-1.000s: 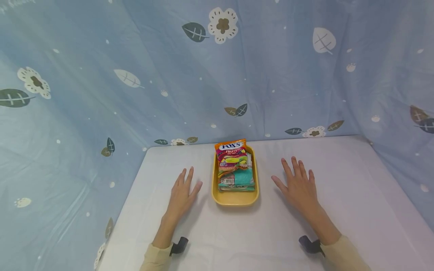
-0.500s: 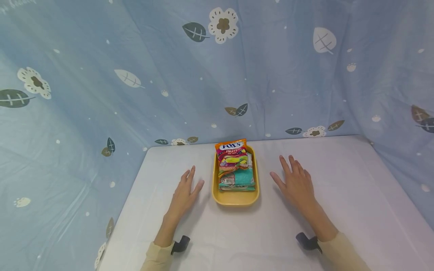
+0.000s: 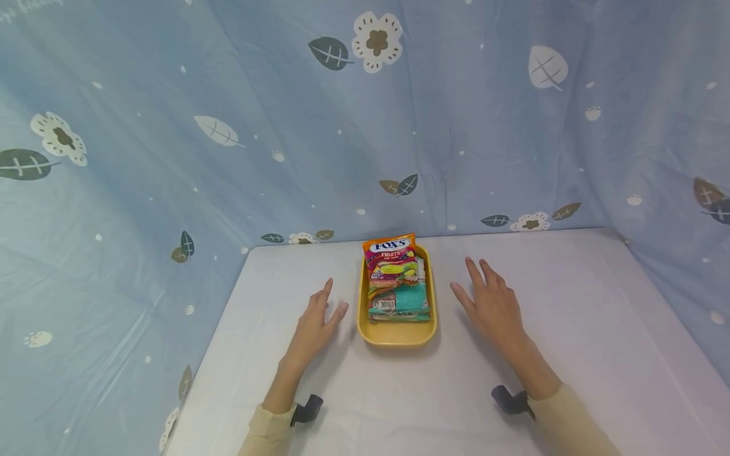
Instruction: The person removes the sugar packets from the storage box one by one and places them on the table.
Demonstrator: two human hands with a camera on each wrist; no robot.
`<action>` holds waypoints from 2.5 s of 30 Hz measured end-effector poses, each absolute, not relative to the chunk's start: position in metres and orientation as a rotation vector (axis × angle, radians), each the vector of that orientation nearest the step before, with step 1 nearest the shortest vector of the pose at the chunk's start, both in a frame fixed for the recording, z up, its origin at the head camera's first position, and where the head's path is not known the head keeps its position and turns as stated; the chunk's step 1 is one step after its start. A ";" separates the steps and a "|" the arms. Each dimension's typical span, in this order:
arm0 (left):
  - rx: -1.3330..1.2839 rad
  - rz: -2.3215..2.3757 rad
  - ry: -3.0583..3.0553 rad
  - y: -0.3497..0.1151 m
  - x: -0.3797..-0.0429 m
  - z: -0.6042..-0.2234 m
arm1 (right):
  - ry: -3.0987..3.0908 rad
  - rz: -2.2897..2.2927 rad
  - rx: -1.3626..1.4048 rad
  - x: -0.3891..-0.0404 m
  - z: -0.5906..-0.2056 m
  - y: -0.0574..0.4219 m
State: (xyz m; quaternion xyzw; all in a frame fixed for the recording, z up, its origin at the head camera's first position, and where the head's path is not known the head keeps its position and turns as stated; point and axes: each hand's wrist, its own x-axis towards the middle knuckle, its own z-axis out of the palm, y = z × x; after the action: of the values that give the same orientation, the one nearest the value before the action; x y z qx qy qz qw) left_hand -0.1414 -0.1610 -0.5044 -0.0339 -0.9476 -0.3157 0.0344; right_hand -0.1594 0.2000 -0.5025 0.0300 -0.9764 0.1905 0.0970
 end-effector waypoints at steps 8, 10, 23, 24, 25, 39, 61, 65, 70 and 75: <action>-0.113 -1.030 -2.908 -0.158 -0.144 -0.505 | -2.928 0.588 0.081 -0.165 -0.499 0.194; -0.114 -1.044 -2.906 -0.157 -0.144 -0.505 | -2.930 0.597 0.081 -0.166 -0.498 0.193; -0.132 -1.067 -2.923 -0.152 -0.147 -0.505 | -2.936 0.642 0.098 -0.174 -0.491 0.179; -0.134 -1.072 -2.923 -0.152 -0.148 -0.505 | -2.941 0.645 0.095 -0.175 -0.490 0.177; -0.139 -1.077 -2.922 -0.151 -0.148 -0.505 | -2.944 0.654 0.093 -0.175 -0.489 0.175; -0.180 -1.085 -2.925 -0.143 -0.149 -0.505 | -2.929 0.714 0.123 -0.185 -0.483 0.156; -0.256 -1.198 -2.963 -0.132 -0.159 -0.505 | -2.964 0.853 0.150 -0.205 -0.470 0.133; -0.242 -1.228 -2.973 -0.129 -0.161 -0.506 | -2.940 0.919 0.191 -0.208 -0.470 0.130; -0.238 -1.254 -2.980 -0.128 -0.166 -0.508 | -2.918 1.022 0.229 -0.212 -0.472 0.127; -0.251 -1.323 -2.977 -0.127 -0.169 -0.509 | -2.932 1.077 0.221 -0.217 -0.473 0.126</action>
State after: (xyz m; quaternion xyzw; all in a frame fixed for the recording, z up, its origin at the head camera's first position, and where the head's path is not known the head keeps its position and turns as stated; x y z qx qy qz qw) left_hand -0.1695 -0.1272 -0.5086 -0.0767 -0.9093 -0.4041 -0.0628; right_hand -0.2169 0.1257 -0.4727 0.0707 -0.9363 0.3440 0.0053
